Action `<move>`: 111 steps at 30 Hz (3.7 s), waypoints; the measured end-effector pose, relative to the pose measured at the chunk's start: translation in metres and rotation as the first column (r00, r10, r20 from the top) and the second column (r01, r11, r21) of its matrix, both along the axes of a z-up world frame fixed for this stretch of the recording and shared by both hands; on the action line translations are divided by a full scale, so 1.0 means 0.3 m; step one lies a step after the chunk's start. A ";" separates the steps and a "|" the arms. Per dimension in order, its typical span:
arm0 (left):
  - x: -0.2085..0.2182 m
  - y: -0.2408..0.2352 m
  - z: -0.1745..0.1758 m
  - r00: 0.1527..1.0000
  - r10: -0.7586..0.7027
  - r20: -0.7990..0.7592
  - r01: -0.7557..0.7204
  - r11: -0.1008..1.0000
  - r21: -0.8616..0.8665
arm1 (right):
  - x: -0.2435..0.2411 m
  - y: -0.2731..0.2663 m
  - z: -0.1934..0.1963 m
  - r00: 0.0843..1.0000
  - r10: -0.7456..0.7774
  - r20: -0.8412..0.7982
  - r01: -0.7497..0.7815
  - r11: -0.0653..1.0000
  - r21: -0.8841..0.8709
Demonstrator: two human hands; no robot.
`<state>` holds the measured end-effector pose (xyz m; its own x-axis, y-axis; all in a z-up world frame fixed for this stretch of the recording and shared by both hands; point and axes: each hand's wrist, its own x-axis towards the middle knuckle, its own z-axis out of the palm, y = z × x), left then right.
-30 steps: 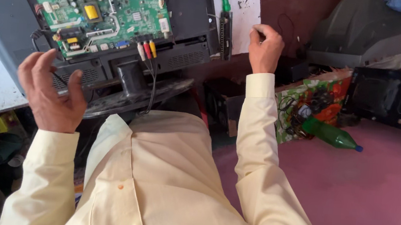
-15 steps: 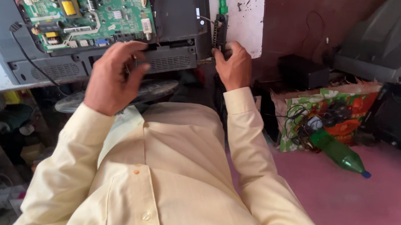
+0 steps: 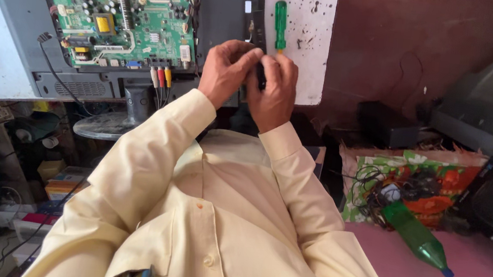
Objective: The person uses a screwdriver to remove and then reinstall a circuit board into the back of a television. They manipulate the board and screws, then reposition the television on its stand.
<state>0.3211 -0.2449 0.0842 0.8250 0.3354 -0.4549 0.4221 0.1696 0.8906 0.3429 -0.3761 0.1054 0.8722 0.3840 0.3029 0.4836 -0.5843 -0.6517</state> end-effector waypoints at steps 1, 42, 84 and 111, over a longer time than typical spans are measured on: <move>0.017 0.005 -0.010 1.000 0.030 0.003 -0.030 0.999 0.017 | 0.009 0.007 0.003 1.000 0.014 -0.016 -0.014 1.000 -0.003; 0.097 0.119 -0.062 0.990 0.064 -0.124 0.002 0.882 0.471 | 0.138 0.010 -0.148 0.862 0.033 -0.505 0.078 0.977 0.197; 0.055 0.090 -0.091 1.000 0.025 -0.011 -0.016 0.871 0.491 | 0.243 0.011 -0.225 0.798 0.188 -0.572 -0.020 0.958 0.287; 0.089 0.043 0.005 0.988 0.053 -0.143 0.031 0.847 0.531 | 0.032 0.015 -0.175 0.934 0.046 -0.354 0.001 0.991 0.131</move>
<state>0.3477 -0.2320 0.0856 0.7581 0.5684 -0.3195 0.5551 -0.3055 0.7736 0.3526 -0.3716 0.0530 0.9233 0.3836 0.0221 0.2186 -0.4770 -0.8513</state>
